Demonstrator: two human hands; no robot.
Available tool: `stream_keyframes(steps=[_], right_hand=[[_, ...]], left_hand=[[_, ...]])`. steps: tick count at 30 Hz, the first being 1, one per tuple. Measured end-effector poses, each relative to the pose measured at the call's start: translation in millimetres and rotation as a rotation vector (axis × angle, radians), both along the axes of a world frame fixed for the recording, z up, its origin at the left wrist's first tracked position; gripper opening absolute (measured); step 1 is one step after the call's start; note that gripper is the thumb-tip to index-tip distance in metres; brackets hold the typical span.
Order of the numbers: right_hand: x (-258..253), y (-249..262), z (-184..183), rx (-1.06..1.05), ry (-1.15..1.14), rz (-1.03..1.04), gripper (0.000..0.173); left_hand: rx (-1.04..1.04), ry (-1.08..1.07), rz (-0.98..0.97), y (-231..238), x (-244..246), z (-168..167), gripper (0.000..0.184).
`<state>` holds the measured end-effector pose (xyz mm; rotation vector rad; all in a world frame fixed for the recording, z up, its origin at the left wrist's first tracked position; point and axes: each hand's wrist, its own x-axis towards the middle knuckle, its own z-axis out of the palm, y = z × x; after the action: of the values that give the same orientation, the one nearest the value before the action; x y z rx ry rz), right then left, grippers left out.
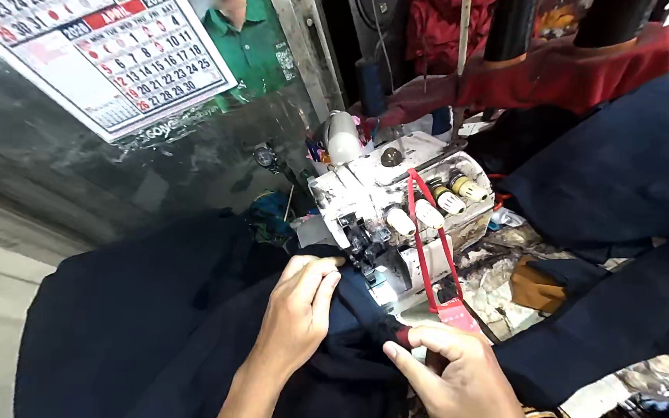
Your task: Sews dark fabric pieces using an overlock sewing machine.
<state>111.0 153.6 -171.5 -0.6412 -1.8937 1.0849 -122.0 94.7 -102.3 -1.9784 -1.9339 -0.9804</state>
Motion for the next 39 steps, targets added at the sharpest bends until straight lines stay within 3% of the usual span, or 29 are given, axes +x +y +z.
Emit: stream_keyframes(steps=[3,8,11,14,16,19,22,25,29,33,36,39], right_hand=[[0,5,1,-0.021,-0.064,0.023,0.021],[0,7,7,-0.011,-0.071,0.028,0.024],[2,8,14,-0.068,-0.089,0.013,0.029],[1,10,15,-0.263,-0.104,0.023,0.027],[2,14,15,-0.352,-0.139,0.093,0.036],[5,19,11,-0.302,-0.187,0.181,0.027],[15,21,16,-0.280,-0.225,0.290,0.030],[17,25,19,-0.395,-0.120,0.319,0.025],[5,33,15,-0.469,-0.004,0.200,0.026],[5,33,25,-0.516,0.004,0.297,0.025],[4,36,21,-0.590,0.045,0.371,0.026],[5,37,20,-0.623,0.055,0.439,0.026]], left_hand=[[-0.132,0.128,0.048,3,0,20,0.029],[-0.163,0.282,0.037,15,-5,26,0.025],[-0.192,0.265,-0.006,16,-13,28,0.021],[-0.222,0.246,-0.011,21,-13,33,0.022],[-0.218,0.259,0.009,27,-12,31,0.020],[-0.315,0.106,0.030,30,-15,37,0.014],[-0.510,-0.006,0.186,30,-22,53,0.040],[-0.582,0.185,0.444,32,-25,50,0.068],[-0.458,0.361,0.604,55,-9,30,0.055],[-0.221,0.424,0.448,39,-15,37,0.048],[-0.038,0.235,0.253,-8,22,40,0.028],[-0.181,0.217,0.145,-28,71,12,0.036]])
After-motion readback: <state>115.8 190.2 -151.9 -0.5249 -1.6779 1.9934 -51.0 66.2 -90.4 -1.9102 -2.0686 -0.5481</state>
